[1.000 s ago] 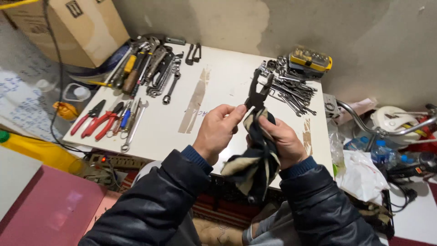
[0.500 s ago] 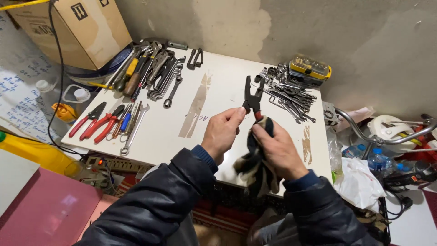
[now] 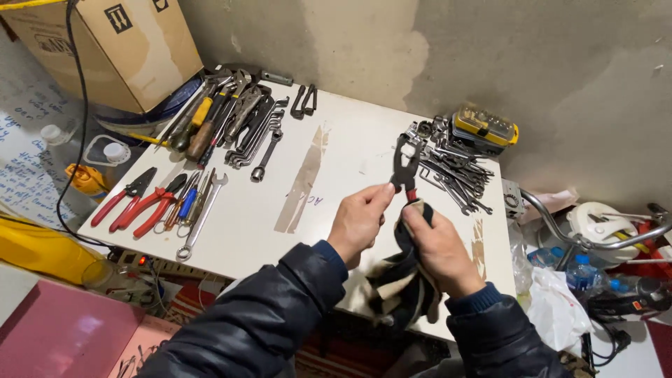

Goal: The person sits on the floor and wipes a pair of red-handled pliers with a cloth. They then place the pliers on a white table and pick up a small metal tool, wiping it with the same cloth.

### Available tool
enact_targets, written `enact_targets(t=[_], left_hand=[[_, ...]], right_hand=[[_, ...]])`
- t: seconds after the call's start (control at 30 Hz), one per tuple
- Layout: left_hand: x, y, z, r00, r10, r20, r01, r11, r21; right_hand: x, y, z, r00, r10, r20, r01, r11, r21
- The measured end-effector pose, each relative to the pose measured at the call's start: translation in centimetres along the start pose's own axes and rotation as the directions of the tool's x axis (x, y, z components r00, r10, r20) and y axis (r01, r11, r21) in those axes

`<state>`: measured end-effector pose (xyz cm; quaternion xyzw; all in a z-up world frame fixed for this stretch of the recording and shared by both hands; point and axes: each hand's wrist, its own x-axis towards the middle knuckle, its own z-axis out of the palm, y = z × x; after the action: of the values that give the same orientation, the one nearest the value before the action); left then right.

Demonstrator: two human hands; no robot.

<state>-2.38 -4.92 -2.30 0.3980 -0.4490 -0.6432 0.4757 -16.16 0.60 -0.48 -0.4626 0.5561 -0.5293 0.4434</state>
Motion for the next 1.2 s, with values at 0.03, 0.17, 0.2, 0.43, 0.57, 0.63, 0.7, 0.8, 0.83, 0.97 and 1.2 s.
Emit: enact_targets(t=[0.03, 0.17, 0.2, 0.43, 0.57, 0.63, 0.7, 0.8, 0.83, 0.97, 1.2], left_hand=[[0.8, -1.0, 0.0, 0.998, -0.006, -0.059, 0.019, 0.976, 0.216], [2.4, -3.9, 0.2, 0.997, -0.009, -0.083, 0.034, 0.948, 0.318], [2.2, -3.6, 0.5, 0.996, -0.014, -0.085, 0.038, 0.957, 0.287], [3.5, -2.1, 0.3, 0.996, -0.020, -0.083, 0.043, 0.959, 0.282], [3.4, -0.5, -0.7, 0.989, -0.029, -0.142, 0.062, 0.971, 0.229], [3.4, -0.4, -1.3, 0.990, -0.027, -0.140, 0.067, 0.955, 0.289], [3.9, -0.7, -2.1, 0.992, -0.026, -0.120, 0.067, 0.932, 0.355], [3.5, -0.8, -2.7, 0.992, -0.067, -0.107, 0.106, 0.897, 0.430], [3.3, -0.6, -2.9, 0.991, -0.087, -0.100, 0.123, 0.889, 0.441], [2.3, 0.1, -2.1, 0.977, -0.138, -0.162, 0.186, 0.923, 0.337], [1.6, 1.8, -1.1, 0.967, -0.253, 0.013, 0.245, 0.949, 0.198]], right_hand=[[0.6, 0.7, -0.3, 1.000, 0.005, -0.026, -0.011, 0.974, -0.225], [1.2, 1.4, -0.1, 0.989, 0.053, -0.137, -0.127, 0.777, -0.617], [1.4, 1.7, -0.3, 0.988, 0.070, -0.139, -0.139, 0.801, -0.582], [1.0, 3.1, -2.0, 0.991, 0.044, -0.128, -0.079, 0.956, -0.282], [1.9, 3.9, -4.1, 0.967, 0.111, -0.228, -0.202, 0.880, -0.429], [2.4, 6.5, -6.3, 0.979, 0.188, -0.085, -0.198, 0.738, -0.645], [2.2, 6.8, -6.1, 0.979, 0.201, 0.037, -0.106, 0.654, -0.749], [1.3, 10.4, -6.4, 0.936, 0.241, 0.255, 0.155, 0.370, -0.916], [1.0, 12.1, -6.5, 0.905, 0.249, 0.345, 0.314, 0.157, -0.936], [2.5, 16.1, -8.4, 0.913, 0.239, 0.331, 0.328, 0.051, -0.943], [3.3, 5.7, -11.3, 0.952, 0.298, 0.071, -0.266, 0.919, -0.291]])
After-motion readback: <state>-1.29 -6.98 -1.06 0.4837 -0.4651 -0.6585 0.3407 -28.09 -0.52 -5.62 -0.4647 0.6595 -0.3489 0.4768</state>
